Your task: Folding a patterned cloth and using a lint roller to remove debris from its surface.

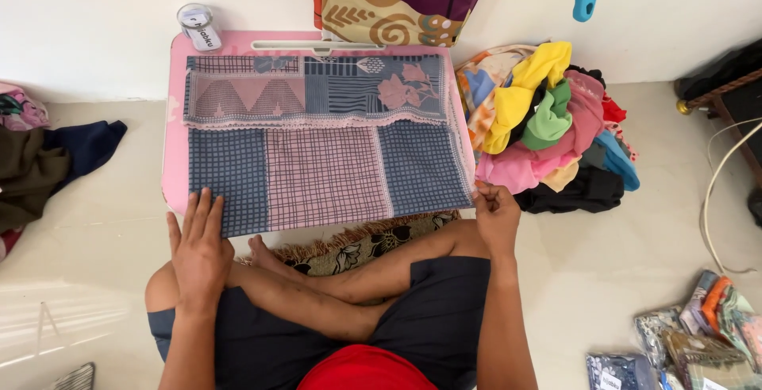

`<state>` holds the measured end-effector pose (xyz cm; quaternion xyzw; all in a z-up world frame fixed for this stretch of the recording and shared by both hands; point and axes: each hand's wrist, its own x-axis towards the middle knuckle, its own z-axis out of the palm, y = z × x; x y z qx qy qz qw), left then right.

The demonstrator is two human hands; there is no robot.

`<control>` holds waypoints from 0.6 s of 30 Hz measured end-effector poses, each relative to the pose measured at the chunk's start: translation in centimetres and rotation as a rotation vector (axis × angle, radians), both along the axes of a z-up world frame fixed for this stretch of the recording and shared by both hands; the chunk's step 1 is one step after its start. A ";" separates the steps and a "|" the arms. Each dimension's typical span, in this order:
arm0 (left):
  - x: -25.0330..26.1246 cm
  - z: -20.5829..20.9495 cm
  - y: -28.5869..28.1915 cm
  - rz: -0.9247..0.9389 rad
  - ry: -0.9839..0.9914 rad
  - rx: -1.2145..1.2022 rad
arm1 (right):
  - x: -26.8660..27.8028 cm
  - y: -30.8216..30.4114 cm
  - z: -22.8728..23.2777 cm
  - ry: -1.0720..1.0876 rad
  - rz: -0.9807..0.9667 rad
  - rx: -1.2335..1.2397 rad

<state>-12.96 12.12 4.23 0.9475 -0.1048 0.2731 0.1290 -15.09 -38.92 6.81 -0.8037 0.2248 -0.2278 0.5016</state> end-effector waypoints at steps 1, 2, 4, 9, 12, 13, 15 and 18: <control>-0.2 0.4 -0.1 0.001 -0.001 0.000 | 0.1 0.0 0.0 -0.001 0.001 0.000; -0.4 0.7 -0.2 0.030 -0.034 -0.063 | 0.1 0.0 0.1 -0.005 -0.005 0.003; -1.3 1.4 -0.6 0.061 -0.060 -0.125 | -0.5 0.1 0.1 -0.001 -0.009 0.007; -3.0 6.6 -3.5 0.109 -0.045 -0.667 | -0.9 1.1 2.1 -0.071 0.087 -0.049; -2.0 2.5 -3.2 0.170 -0.198 -0.895 | -0.2 1.0 1.3 -0.113 -0.018 0.003; -2.1 2.5 -3.5 0.183 -0.204 -0.889 | -0.3 0.3 0.4 -0.112 -0.004 0.009; -2.0 2.7 -3.8 0.221 -0.159 -0.976 | -0.1 -1.0 -1.4 -0.177 -0.033 0.058; -1.4 4.2 -4.2 0.263 -0.129 -0.540 | 0.8 -1.8 -1.2 -0.316 -0.021 0.110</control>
